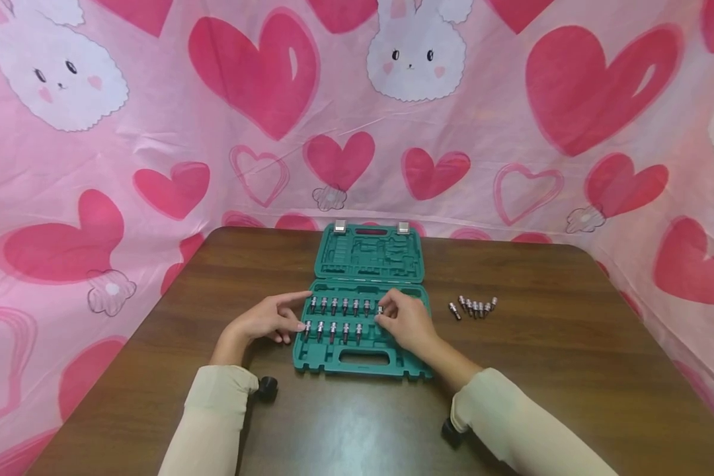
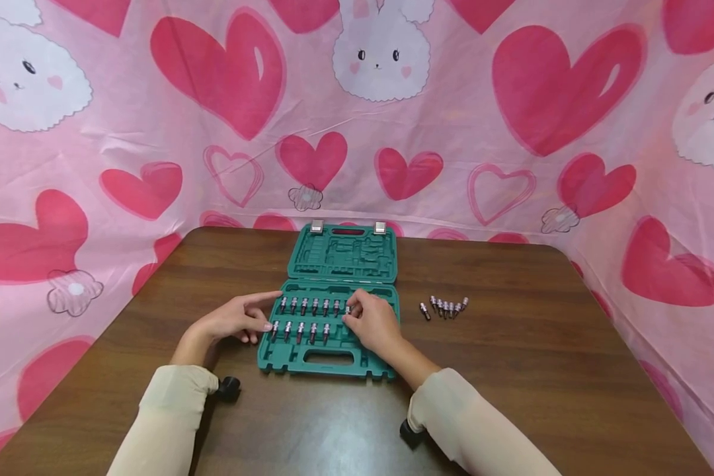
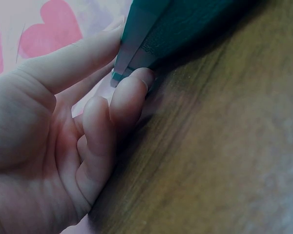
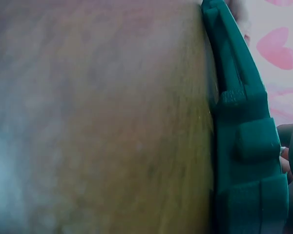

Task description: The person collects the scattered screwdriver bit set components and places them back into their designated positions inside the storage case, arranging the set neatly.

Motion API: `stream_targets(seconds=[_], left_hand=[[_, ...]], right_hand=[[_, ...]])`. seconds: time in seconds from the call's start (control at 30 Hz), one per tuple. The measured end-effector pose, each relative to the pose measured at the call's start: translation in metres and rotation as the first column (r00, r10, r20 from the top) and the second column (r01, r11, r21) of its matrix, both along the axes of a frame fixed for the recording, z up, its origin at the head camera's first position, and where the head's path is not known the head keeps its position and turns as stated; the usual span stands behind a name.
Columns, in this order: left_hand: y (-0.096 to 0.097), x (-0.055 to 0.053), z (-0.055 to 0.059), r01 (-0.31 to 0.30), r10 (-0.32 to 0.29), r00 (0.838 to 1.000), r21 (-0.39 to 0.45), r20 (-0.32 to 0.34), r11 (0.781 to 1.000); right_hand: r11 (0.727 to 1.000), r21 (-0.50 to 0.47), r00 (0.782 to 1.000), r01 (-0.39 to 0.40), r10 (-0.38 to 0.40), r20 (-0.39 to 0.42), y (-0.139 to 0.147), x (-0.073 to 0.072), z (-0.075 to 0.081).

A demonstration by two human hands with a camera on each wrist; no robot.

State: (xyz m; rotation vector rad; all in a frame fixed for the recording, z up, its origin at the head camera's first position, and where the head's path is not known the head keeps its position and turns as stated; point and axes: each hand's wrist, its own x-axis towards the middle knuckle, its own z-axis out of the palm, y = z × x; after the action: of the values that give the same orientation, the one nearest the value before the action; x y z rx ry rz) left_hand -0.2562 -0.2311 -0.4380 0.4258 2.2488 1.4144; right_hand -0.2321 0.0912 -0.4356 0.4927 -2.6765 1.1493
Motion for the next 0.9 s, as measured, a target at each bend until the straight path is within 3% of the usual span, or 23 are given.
stream_targets(seconds=[0.23, 0.43, 0.6, 0.9], left_hand=[[0.0017, -0.0006, 0.0006, 0.006, -0.006, 1.000, -0.002, -0.002, 1.000], [0.0006, -0.0004, 0.0002, 0.004, -0.004, 1.000, -0.012, -0.009, 1.000], [-0.0003, -0.0013, -0.0017, 0.002, -0.002, 1.000, -0.021, -0.008, 1.000], [-0.0003, -0.0012, -0.0006, 0.003, -0.003, 1.000, -0.018, -0.006, 1.000]], right_hand=[[0.999, 0.011, 0.999, -0.043, 0.043, 0.016, 0.0005, -0.0016, -0.0007], [0.994, 0.034, 0.991, -0.104, 0.101, 0.087, 0.0013, -0.0065, 0.0014], [0.993, 0.048, 0.985, -0.107, 0.099, 0.144, -0.0014, -0.0069, 0.0046], [0.994, 0.028, 0.985, -0.109, 0.104, 0.138, -0.0073, -0.0039, 0.0046]])
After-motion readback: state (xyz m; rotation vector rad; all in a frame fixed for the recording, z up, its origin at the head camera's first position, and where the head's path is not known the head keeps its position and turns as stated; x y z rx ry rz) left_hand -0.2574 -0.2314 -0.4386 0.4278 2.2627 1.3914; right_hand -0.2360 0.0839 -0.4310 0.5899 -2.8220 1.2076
